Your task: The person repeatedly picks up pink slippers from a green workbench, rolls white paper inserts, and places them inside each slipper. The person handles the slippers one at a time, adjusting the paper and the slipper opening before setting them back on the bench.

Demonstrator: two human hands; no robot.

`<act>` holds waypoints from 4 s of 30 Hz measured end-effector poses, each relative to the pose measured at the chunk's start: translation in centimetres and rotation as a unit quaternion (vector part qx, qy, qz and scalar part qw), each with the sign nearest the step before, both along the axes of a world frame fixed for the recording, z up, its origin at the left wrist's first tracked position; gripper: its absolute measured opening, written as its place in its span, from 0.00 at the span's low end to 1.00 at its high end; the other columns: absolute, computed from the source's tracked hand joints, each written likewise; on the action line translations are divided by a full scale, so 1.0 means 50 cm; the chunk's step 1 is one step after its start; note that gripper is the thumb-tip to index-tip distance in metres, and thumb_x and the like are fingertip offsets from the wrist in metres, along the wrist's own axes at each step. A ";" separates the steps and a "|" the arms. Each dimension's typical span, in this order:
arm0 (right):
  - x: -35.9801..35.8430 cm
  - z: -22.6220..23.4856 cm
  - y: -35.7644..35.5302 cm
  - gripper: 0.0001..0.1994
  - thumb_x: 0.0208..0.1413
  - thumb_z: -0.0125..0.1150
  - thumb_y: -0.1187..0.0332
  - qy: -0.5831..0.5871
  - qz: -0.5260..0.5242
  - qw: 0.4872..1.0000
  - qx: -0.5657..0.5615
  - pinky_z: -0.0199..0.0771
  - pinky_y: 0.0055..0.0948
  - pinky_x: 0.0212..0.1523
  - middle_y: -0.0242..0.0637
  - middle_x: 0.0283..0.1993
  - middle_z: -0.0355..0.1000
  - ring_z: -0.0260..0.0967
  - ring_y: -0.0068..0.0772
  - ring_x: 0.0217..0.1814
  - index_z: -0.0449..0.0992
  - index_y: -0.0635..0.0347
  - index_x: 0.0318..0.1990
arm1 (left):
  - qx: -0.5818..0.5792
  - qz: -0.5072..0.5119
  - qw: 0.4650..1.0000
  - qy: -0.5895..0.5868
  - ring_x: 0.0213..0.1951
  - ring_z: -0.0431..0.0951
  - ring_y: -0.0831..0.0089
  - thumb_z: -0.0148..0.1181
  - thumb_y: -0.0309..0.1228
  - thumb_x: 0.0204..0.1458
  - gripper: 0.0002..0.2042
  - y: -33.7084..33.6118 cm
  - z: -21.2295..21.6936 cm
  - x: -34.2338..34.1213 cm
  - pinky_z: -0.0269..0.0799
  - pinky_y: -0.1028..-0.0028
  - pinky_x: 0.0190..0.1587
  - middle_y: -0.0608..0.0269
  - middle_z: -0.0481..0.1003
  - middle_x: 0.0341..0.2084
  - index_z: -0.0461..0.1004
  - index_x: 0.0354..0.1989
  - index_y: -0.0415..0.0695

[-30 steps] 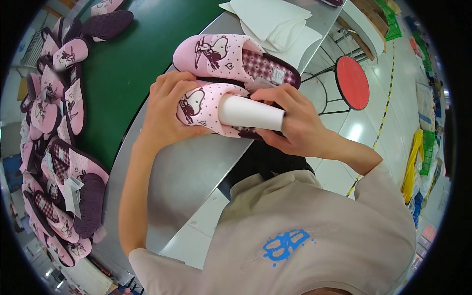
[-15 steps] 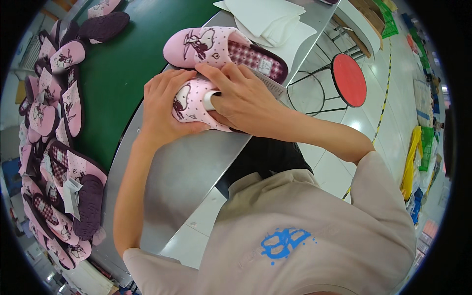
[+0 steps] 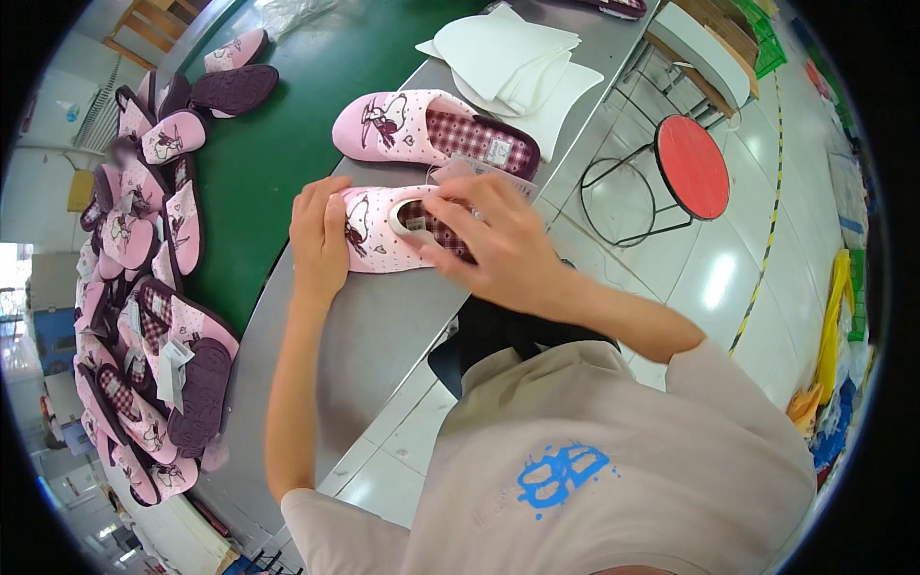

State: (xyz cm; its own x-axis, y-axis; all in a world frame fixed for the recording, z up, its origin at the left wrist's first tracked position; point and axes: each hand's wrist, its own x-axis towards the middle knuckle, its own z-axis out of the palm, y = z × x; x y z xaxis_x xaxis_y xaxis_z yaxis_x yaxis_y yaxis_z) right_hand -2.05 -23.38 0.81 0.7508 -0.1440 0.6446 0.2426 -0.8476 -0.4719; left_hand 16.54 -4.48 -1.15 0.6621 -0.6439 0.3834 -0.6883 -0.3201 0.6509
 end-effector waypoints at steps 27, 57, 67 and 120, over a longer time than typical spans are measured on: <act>-0.021 -0.070 0.017 0.20 0.53 0.71 0.61 0.119 0.270 0.955 -0.046 0.77 0.49 0.58 0.42 0.55 0.77 0.77 0.50 0.55 0.80 0.59 0.51 | -0.014 0.014 0.971 0.238 0.37 0.75 0.79 0.58 0.27 0.63 0.12 0.078 0.121 -0.073 0.70 0.75 0.42 0.61 0.83 0.41 0.83 0.49 0.36; 0.061 -0.018 0.054 0.15 0.61 0.67 0.62 0.261 0.422 0.783 0.375 0.79 0.41 0.46 0.40 0.44 0.81 0.79 0.41 0.45 0.80 0.60 0.50 | 0.021 -0.139 0.937 0.321 0.61 0.81 0.64 0.66 0.52 0.64 0.35 0.120 0.129 -0.110 0.74 0.67 0.63 0.48 0.79 0.63 0.74 0.67 0.31; 0.029 -0.066 -0.004 0.18 0.52 0.66 0.72 0.030 0.309 0.945 -0.106 0.80 0.45 0.57 0.47 0.46 0.82 0.81 0.51 0.49 0.75 0.67 0.50 | -0.051 -0.043 0.956 0.286 0.48 0.81 0.75 0.64 0.41 0.68 0.23 0.117 0.099 -0.065 0.74 0.75 0.54 0.60 0.84 0.47 0.81 0.57 0.31; 0.110 0.091 -0.304 0.16 0.72 0.54 0.60 0.283 -0.088 0.948 0.114 0.77 0.48 0.38 0.50 0.31 0.80 0.78 0.54 0.31 0.84 0.62 0.43 | -0.072 0.162 0.984 -0.008 0.75 0.63 0.44 0.44 0.39 0.75 0.25 0.033 0.022 -0.306 0.52 0.50 0.77 0.45 0.68 0.72 0.70 0.70 0.34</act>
State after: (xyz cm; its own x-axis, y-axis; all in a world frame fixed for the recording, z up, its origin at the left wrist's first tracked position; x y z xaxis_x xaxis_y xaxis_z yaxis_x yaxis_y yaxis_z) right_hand 3.44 -38.60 5.36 0.9187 -0.3863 0.0827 -0.2395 -0.7111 -0.6610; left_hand 1.25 -2.83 -0.04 0.8170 -0.3387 0.4667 -0.5755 -0.4296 0.6958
